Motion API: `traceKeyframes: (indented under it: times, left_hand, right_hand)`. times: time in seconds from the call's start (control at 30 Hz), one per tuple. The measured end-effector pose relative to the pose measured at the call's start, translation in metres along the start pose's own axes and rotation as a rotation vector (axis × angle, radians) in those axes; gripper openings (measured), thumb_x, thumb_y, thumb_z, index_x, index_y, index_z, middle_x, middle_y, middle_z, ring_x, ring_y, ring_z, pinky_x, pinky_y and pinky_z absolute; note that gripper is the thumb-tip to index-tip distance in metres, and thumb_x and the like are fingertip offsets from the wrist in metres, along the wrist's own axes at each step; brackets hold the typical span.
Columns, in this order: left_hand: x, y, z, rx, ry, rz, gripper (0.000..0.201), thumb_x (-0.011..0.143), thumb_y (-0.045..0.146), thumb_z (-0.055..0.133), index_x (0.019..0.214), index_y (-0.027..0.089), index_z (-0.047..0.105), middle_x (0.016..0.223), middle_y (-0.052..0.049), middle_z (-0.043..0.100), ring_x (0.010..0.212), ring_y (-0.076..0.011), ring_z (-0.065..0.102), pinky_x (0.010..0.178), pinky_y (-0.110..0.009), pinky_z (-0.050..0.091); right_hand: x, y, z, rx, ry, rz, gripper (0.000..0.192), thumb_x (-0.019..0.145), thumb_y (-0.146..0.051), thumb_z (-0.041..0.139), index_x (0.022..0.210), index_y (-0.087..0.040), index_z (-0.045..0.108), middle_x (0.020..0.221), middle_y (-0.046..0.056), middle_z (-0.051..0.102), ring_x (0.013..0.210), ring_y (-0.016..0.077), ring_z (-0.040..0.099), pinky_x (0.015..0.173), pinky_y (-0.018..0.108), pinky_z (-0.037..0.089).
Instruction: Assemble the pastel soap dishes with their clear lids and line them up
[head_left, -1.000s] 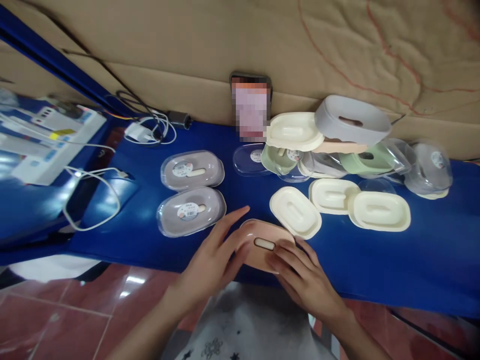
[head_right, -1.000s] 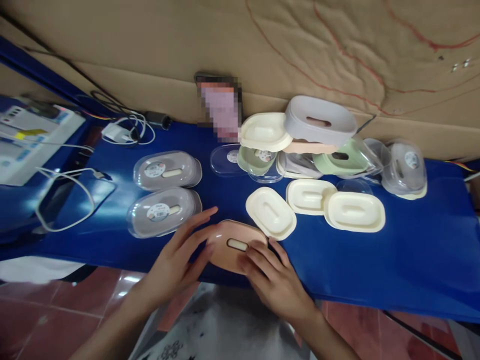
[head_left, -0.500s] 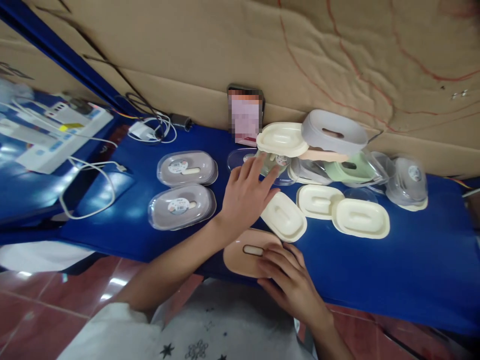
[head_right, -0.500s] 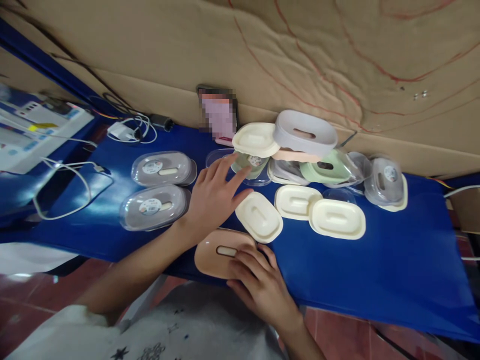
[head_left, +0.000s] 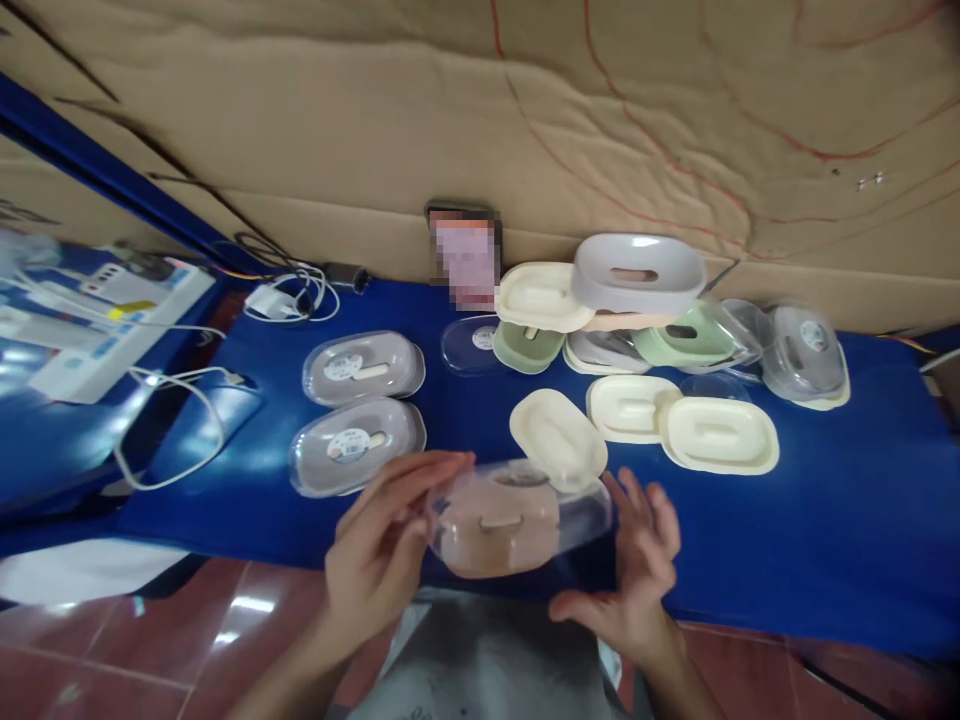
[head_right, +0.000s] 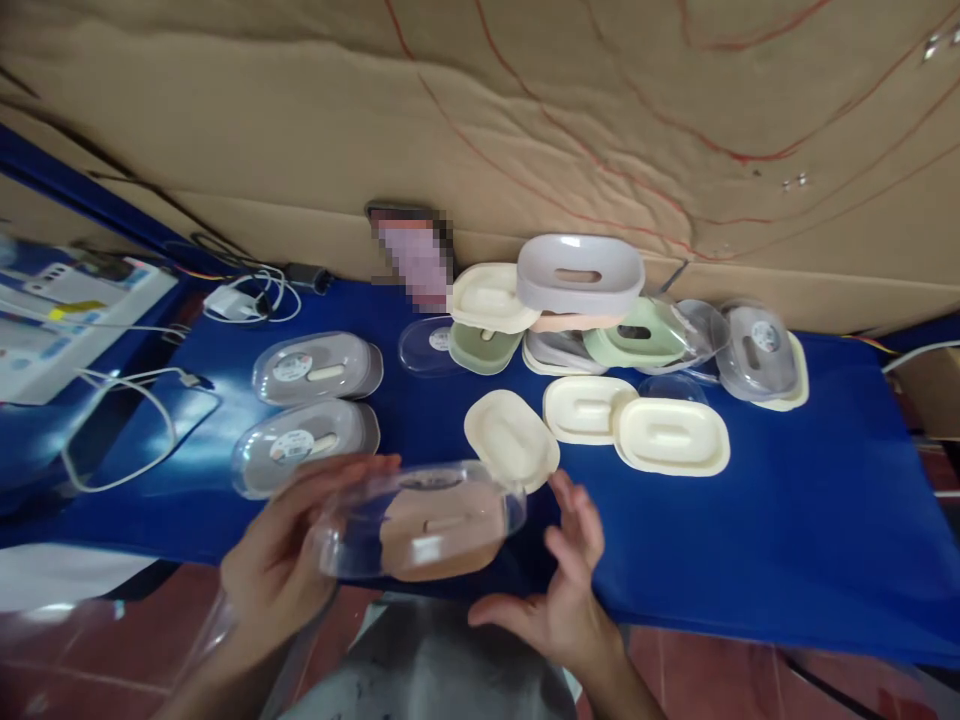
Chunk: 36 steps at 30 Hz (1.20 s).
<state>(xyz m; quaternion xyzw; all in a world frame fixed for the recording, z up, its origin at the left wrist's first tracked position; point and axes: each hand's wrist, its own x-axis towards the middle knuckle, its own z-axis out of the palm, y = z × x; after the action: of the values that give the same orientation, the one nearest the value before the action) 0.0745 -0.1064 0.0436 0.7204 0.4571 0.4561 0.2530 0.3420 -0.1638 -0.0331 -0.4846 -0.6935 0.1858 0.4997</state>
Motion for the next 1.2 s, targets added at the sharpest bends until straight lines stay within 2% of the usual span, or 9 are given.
traceKeyframes:
  times: [0.1, 0.2, 0.33, 0.57, 0.73, 0.83, 0.93, 1.1, 1.2]
  left_hand:
    - [-0.022, -0.004, 0.009, -0.208, -0.057, -0.024, 0.03, 0.113, 0.032, 0.053, 0.139, 0.027, 0.066, 0.127, -0.01, 0.075, 0.113, -0.0238, 0.076, 0.09, -0.039, 0.07]
    - [-0.033, -0.006, 0.006, -0.238, -0.129, -0.005, 0.034, 0.112, 0.024, 0.054, 0.144, 0.028, 0.063, 0.139, -0.011, 0.07, 0.126, -0.0249, 0.072, 0.1, -0.043, 0.067]
    - [-0.05, -0.012, -0.002, -0.015, -0.184, 0.083, 0.062, 0.105, 0.009, 0.057, 0.163, 0.028, 0.045, 0.165, -0.016, 0.049, 0.151, -0.0301, 0.053, 0.113, -0.048, 0.059]
    - [-0.08, -0.034, 0.023, 0.246, -0.293, 0.151, 0.072, 0.1, 0.005, 0.058, 0.165, 0.031, 0.042, 0.172, -0.016, 0.037, 0.16, -0.0374, 0.037, 0.127, -0.073, 0.033]
    - [-0.069, -0.039, 0.01, 0.223, -0.502, 0.034, 0.074, 0.103, 0.007, 0.047, 0.172, 0.02, 0.024, 0.174, -0.019, 0.036, 0.163, -0.0342, 0.032, 0.13, -0.065, 0.035]
    - [-0.063, -0.041, 0.006, 0.233, -0.462, -0.03, 0.071, 0.104, 0.008, 0.045, 0.171, 0.021, 0.026, 0.173, -0.018, 0.038, 0.159, -0.0331, 0.04, 0.126, -0.059, 0.044]
    - [-0.059, -0.044, 0.006, 0.19, -0.447, -0.054, 0.062, 0.11, 0.019, 0.048, 0.17, 0.027, 0.031, 0.17, -0.017, 0.041, 0.155, -0.0338, 0.045, 0.122, -0.059, 0.048]
    - [-0.056, -0.049, -0.006, 0.027, -0.523, -0.214, 0.099, 0.096, 0.048, 0.081, 0.173, 0.036, 0.02, 0.176, -0.015, 0.032, 0.159, -0.0374, 0.04, 0.126, -0.06, 0.045]
    - [-0.056, -0.051, -0.011, -0.055, -0.51, -0.232, 0.105, 0.094, 0.039, 0.084, 0.173, 0.042, 0.014, 0.178, -0.013, 0.028, 0.163, -0.0345, 0.035, 0.128, -0.061, 0.042]
  right_hand:
    - [0.014, -0.011, -0.006, 0.176, -0.147, 0.138, 0.085, 0.105, -0.067, 0.052, 0.17, -0.032, 0.011, 0.177, 0.022, 0.024, 0.147, 0.0388, 0.057, 0.106, 0.059, 0.062]
    - [0.03, -0.02, -0.014, 0.327, -0.198, 0.226, 0.051, 0.112, -0.052, 0.043, 0.159, -0.03, 0.041, 0.15, 0.017, 0.063, 0.128, 0.031, 0.072, 0.099, 0.049, 0.067]
    - [0.036, -0.019, -0.02, 0.36, -0.138, 0.219, 0.025, 0.107, -0.025, 0.059, 0.13, -0.027, 0.067, 0.129, 0.011, 0.073, 0.123, 0.0286, 0.073, 0.1, 0.048, 0.066]
    - [0.027, 0.0, -0.01, 0.115, -0.381, -0.013, 0.055, 0.101, -0.003, 0.05, 0.147, -0.031, 0.063, 0.152, 0.01, 0.064, 0.141, 0.0254, 0.064, 0.109, 0.04, 0.061]
    - [0.039, 0.004, -0.025, 0.033, -0.668, -0.086, 0.067, 0.103, -0.003, 0.042, 0.161, -0.035, 0.048, 0.166, 0.006, 0.051, 0.156, 0.0227, 0.047, 0.125, 0.045, 0.048]
    - [0.043, -0.001, -0.033, 0.013, -0.809, -0.091, 0.061, 0.107, -0.036, 0.058, 0.165, -0.028, 0.043, 0.177, 0.01, 0.034, 0.164, 0.0311, 0.033, 0.128, 0.051, 0.044]
    - [0.039, -0.004, -0.031, 0.031, -0.789, -0.074, 0.088, 0.095, -0.069, 0.07, 0.166, -0.025, 0.041, 0.178, 0.013, 0.029, 0.164, 0.0341, 0.033, 0.126, 0.05, 0.046]
    - [0.033, 0.0, -0.022, 0.084, -0.672, -0.021, 0.065, 0.102, -0.056, 0.068, 0.158, -0.029, 0.051, 0.172, 0.01, 0.04, 0.159, 0.0275, 0.043, 0.124, 0.042, 0.049]
    - [0.036, 0.0, -0.021, 0.043, -0.677, -0.06, 0.057, 0.103, -0.043, 0.07, 0.156, -0.028, 0.053, 0.174, 0.01, 0.037, 0.16, 0.0291, 0.04, 0.126, 0.046, 0.047]
